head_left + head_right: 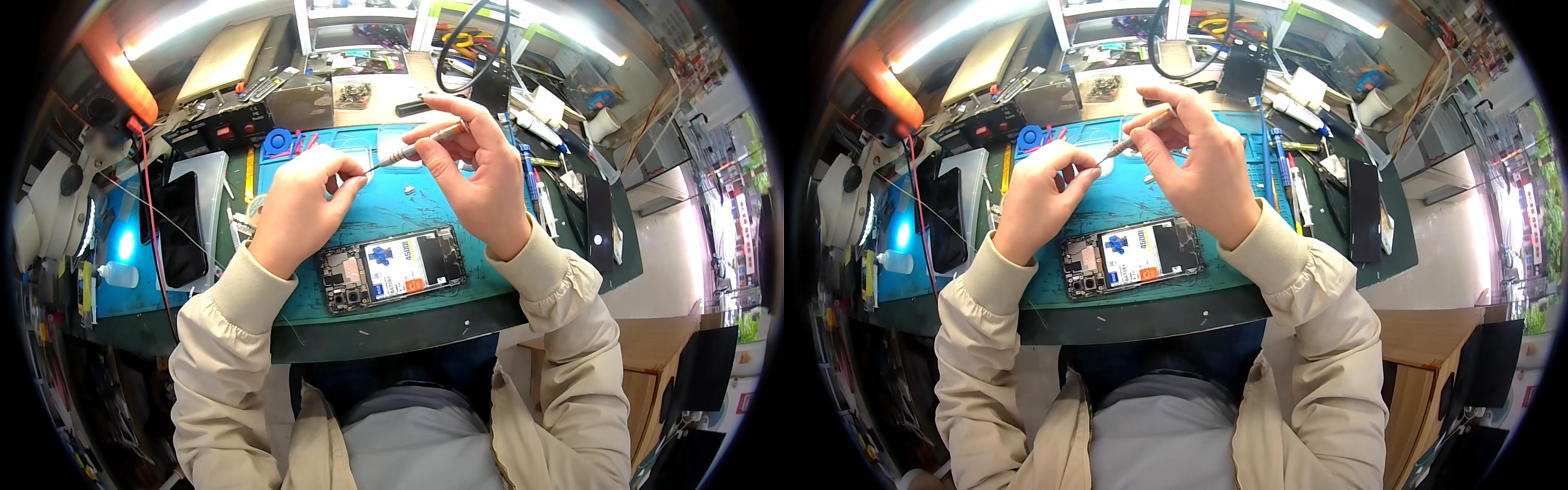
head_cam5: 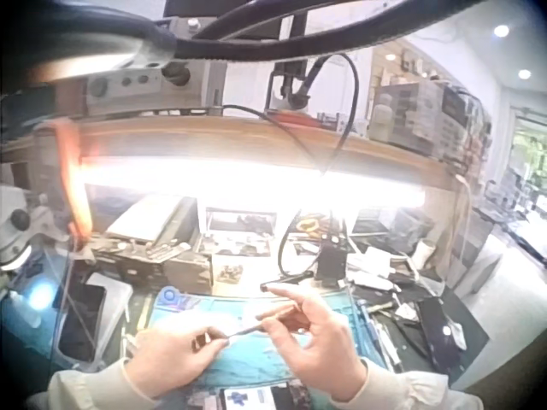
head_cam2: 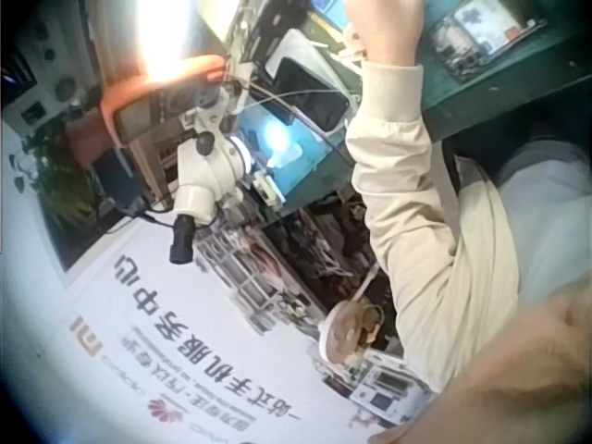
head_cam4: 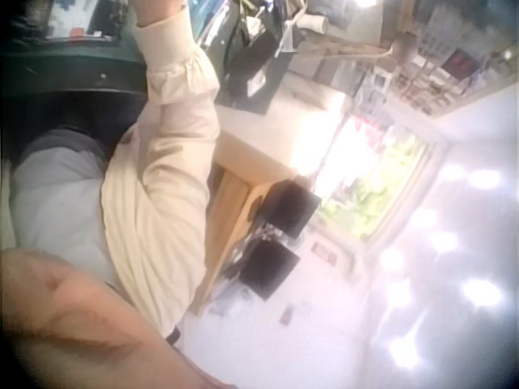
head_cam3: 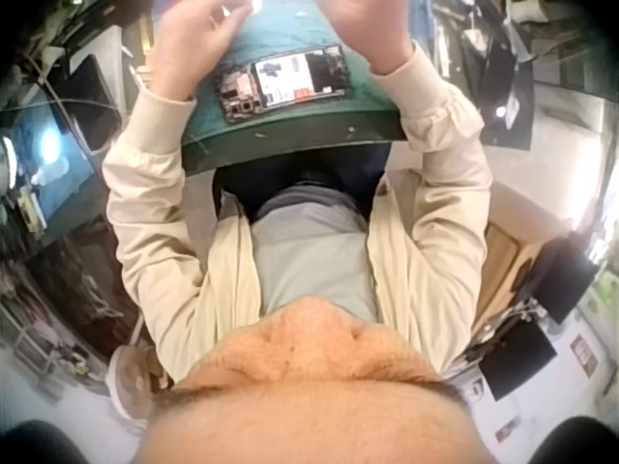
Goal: The person disassembles a smartphone, removes the back cover, and uses a screwdriver to remove screws from the internal frame. They then reassemble the device, connect a charging cable, and verify that the phone powers on and charges correctly.
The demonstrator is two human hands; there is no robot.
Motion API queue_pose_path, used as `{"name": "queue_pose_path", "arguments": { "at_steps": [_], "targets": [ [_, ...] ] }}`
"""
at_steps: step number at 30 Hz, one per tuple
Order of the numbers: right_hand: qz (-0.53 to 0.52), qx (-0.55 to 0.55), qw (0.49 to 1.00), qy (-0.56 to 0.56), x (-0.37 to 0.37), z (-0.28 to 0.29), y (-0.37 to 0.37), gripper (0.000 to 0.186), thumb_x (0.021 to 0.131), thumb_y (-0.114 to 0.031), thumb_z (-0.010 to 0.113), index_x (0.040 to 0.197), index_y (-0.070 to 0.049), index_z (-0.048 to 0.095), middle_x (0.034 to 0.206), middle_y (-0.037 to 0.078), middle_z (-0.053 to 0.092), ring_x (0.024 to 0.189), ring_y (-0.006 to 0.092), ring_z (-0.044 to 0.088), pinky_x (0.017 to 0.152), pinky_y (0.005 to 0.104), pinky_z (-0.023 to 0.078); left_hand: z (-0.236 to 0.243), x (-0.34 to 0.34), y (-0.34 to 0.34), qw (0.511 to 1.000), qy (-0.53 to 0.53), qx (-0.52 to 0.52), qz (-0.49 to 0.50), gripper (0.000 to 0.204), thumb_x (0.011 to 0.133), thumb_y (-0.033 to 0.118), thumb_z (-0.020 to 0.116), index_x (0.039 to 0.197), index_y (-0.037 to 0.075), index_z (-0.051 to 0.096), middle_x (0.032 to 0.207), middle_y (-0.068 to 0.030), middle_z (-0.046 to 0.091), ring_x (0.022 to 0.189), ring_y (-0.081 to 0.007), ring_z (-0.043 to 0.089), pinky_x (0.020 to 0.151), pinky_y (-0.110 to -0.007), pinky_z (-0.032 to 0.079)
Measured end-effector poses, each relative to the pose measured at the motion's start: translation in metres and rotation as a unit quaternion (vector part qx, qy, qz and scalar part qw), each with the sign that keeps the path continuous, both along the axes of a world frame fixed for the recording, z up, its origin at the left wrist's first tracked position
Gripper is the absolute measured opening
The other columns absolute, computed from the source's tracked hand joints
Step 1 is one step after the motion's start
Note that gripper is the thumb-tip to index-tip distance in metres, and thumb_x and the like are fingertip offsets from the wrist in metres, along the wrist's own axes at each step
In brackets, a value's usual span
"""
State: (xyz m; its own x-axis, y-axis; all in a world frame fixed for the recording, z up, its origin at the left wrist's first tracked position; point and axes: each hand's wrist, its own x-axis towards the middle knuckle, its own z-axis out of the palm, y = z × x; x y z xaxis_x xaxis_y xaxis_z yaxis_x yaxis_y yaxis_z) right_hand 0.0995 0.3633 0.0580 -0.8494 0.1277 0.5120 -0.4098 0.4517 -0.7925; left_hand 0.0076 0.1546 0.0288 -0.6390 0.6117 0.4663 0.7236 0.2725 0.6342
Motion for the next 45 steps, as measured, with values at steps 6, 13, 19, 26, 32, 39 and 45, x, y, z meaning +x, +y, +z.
{"name": "queue_pose_path", "arguments": {
  "at_steps": [6,13,19,26,32,39,45],
  "targets": [
    [-0.002,0.039,0.999,0.024,0.013,0.003,0.008,0.041,0.099,-0.004,0.068,0.138,0.001,0.056,0.104,0.012,0.078,0.095,0.0141,0.075,0.084,0.0269,0.059,0.004,0.009,0.002,0.995,-0.102,-0.014,-0.015,0.010,0.090,0.010,0.078,0.098,0.003,0.075,0.088,-0.0007,0.072,0.076,-0.0064,0.064,0.063,-0.023,0.049],
    [0.016,0.023,0.999,0.022,0.023,0.007,0.012,0.042,0.099,-0.003,0.067,0.139,0.001,0.055,0.104,0.012,0.078,0.094,0.0147,0.075,0.084,0.0278,0.059,-0.003,0.012,0.006,0.989,-0.142,0.015,-0.042,0.010,0.090,0.011,0.078,0.096,0.003,0.075,0.084,-0.0018,0.072,0.068,-0.0072,0.060,0.061,-0.025,0.049],
    [0.022,0.032,0.999,0.026,0.033,0.012,0.019,0.042,0.098,-0.003,0.068,0.139,-0.002,0.057,0.098,0.009,0.077,0.089,0.0151,0.076,0.080,0.0282,0.059,-0.004,0.019,0.012,0.978,-0.189,0.046,-0.076,0.011,0.092,0.010,0.078,0.098,0.002,0.076,0.084,-0.0010,0.074,0.070,-0.0059,0.062,0.063,-0.023,0.050],
    [-0.010,0.140,0.989,0.046,0.051,0.021,0.030,0.045,0.093,0.001,0.069,0.137,-0.006,0.059,0.086,0.007,0.073,0.082,0.0201,0.074,0.072,0.0318,0.058,0.002,0.042,0.025,0.966,-0.230,0.007,-0.120,0.016,0.094,0.006,0.075,0.108,-0.001,0.075,0.096,-0.0051,0.074,0.085,-0.0105,0.067,0.075,-0.027,0.054],
    [-0.015,0.259,0.966,0.006,0.064,0.013,0.042,0.051,0.093,0.003,0.070,0.142,-0.006,0.059,0.092,0.009,0.073,0.080,0.0181,0.074,0.071,0.0302,0.059,-0.005,0.056,0.038,0.973,-0.097,-0.101,-0.181,0.032,0.092,-0.001,0.066,0.123,0.004,0.073,0.110,-0.0088,0.063,0.105,-0.0280,0.056,0.096,-0.038,0.045],
    [-0.006,0.254,0.967,0.011,0.062,0.007,0.044,0.053,0.091,0.004,0.070,0.142,-0.007,0.059,0.092,0.009,0.073,0.082,0.0205,0.074,0.073,0.0321,0.059,-0.009,0.056,0.041,0.969,-0.083,-0.134,-0.190,0.036,0.091,-0.002,0.064,0.126,0.004,0.070,0.114,-0.0088,0.061,0.109,-0.0295,0.052,0.101,-0.040,0.040],
    [0.039,0.273,0.961,0.008,0.063,0.015,0.044,0.050,0.090,0.005,0.071,0.138,-0.007,0.061,0.092,0.008,0.073,0.081,0.0218,0.073,0.072,0.0327,0.058,-0.005,0.056,0.040,0.967,-0.076,-0.140,-0.197,0.035,0.091,-0.001,0.066,0.126,0.004,0.069,0.115,-0.0087,0.060,0.109,-0.0298,0.052,0.102,-0.041,0.038]
  ]
}}
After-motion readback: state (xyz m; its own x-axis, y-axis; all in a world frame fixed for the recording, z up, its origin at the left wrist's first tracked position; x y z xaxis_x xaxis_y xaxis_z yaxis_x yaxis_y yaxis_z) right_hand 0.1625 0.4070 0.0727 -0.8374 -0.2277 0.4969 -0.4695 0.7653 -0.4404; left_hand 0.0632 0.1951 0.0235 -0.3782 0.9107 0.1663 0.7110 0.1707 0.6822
